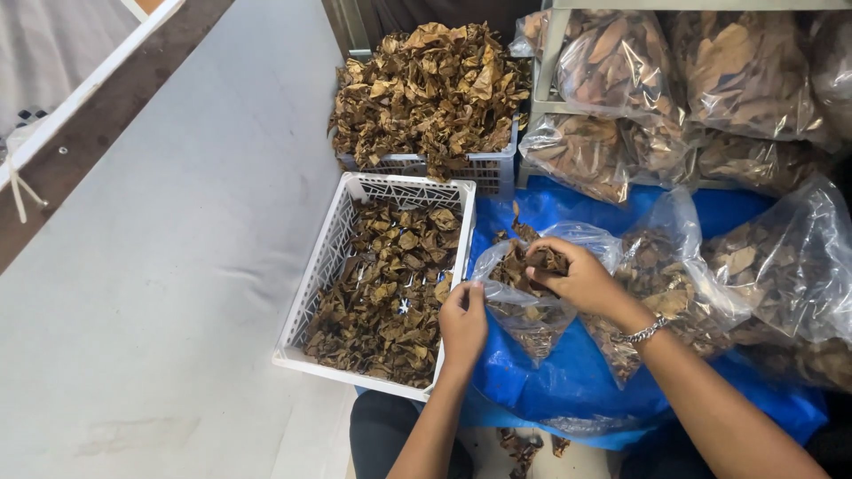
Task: The person sorts dried leaves by hand from a white basket and a storage crate into a clear plastic bag.
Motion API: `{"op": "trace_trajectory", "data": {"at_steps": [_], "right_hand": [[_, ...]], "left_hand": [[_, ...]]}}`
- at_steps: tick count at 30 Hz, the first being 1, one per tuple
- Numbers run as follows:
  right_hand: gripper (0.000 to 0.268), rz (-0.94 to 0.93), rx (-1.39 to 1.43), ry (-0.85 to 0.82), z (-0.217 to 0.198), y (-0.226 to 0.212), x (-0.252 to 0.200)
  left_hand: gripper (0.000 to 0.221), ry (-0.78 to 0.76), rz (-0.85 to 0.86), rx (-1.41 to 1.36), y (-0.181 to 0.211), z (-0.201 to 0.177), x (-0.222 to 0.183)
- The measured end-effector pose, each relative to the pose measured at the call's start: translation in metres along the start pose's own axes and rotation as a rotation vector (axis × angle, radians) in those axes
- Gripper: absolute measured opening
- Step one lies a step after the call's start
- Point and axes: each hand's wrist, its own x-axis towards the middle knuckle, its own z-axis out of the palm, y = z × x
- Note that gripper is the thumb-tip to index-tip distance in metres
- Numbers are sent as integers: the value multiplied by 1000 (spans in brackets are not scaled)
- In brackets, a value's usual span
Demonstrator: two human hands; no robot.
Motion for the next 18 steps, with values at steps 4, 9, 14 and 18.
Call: {"op": "trace_trajectory", "data": {"at_steps": [4,9,14,18], "right_hand": [[43,96,-156,-124,-4,-24,-11],[51,87,-430,-343,-4,-46,-7],[58,148,-544,-462,-9,-74,-17],[60,148,-544,-518,-13,-81,-12]], "left_hand": [[27,-3,-18,26,2,5,4],[28,-18,27,78,10,9,1],[28,-45,23,142,16,13,-4],[30,-59,44,127,12,13,-1]]}}
